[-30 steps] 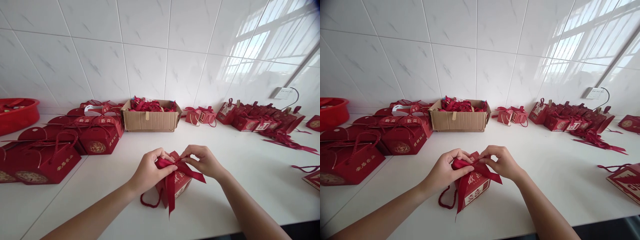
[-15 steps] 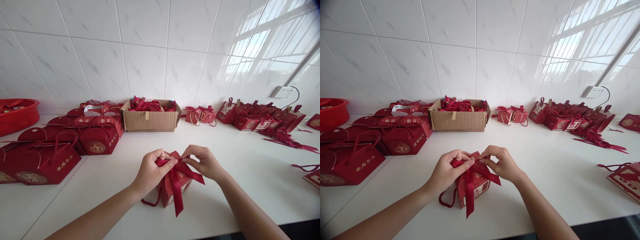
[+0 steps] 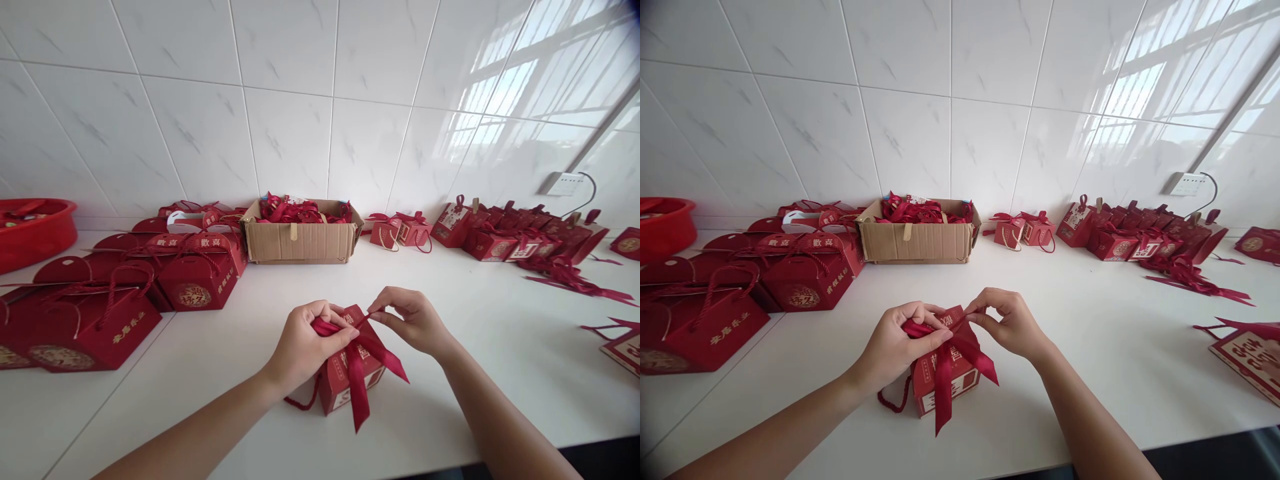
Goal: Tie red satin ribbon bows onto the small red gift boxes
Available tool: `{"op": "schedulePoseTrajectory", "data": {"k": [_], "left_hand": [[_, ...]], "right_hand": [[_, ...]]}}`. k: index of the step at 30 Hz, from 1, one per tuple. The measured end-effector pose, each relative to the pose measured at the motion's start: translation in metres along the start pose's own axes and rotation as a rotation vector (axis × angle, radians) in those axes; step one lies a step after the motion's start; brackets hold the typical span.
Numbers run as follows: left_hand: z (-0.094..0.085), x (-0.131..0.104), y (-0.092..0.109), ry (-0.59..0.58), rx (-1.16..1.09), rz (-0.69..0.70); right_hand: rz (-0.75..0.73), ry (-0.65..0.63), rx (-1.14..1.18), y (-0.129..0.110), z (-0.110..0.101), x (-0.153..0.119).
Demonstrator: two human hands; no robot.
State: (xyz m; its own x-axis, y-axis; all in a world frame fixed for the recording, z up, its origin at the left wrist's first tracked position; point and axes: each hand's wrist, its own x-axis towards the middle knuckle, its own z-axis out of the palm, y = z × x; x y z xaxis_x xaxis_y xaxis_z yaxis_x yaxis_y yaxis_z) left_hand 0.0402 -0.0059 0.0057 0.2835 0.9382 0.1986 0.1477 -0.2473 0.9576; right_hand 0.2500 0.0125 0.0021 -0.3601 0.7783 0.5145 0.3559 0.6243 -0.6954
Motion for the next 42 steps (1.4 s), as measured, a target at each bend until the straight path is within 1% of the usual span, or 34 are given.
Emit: {"op": "schedulePoseTrajectory", "data": {"k": [3,7,9,16,21,30,36,42], "left_hand": [[-0.0009,0.0000,-0.0008,-0.002,0.022,-0.005],[-0.0034,-0.0006,0.0004,-0.038,0.015,-0.075],[-0.0039,-0.0009,0.0022,-0.037,-0.001,-0.091],[0.0005,0.0016,0.0032,0.001,-0.015,-0.100],[0.0006,0.0028,-0.0004,-0.017,0.010,-0.100],[0.0027,0.0010,-0.0006,-0.022,0.052,-0.092],[0.0035,0.0010,-0.0008,-0.025,0.074,-0.084],[0.0051,0.0001,-0.0006,-0.028,0.086,-0.041]], "right_hand": [[0.017,0.014,-0.006,0.0013,-0.0015,-0.0003],[0.022,0.004,-0.006,0.0021,-0.0016,-0.0003],[0.021,0.005,0.009,0.0022,-0.0010,0.0000],[0.031,0.017,0.099,0.0028,0.0007,0.0004],[0.055,0.012,0.148,0.0046,0.0000,0.0011],[0.115,0.091,0.166,0.0083,0.0020,0.0036],[0.151,0.167,0.154,0.0069,0.0059,0.0053],[0.176,0.187,0.142,0.0057,0.0066,0.0043]]}}
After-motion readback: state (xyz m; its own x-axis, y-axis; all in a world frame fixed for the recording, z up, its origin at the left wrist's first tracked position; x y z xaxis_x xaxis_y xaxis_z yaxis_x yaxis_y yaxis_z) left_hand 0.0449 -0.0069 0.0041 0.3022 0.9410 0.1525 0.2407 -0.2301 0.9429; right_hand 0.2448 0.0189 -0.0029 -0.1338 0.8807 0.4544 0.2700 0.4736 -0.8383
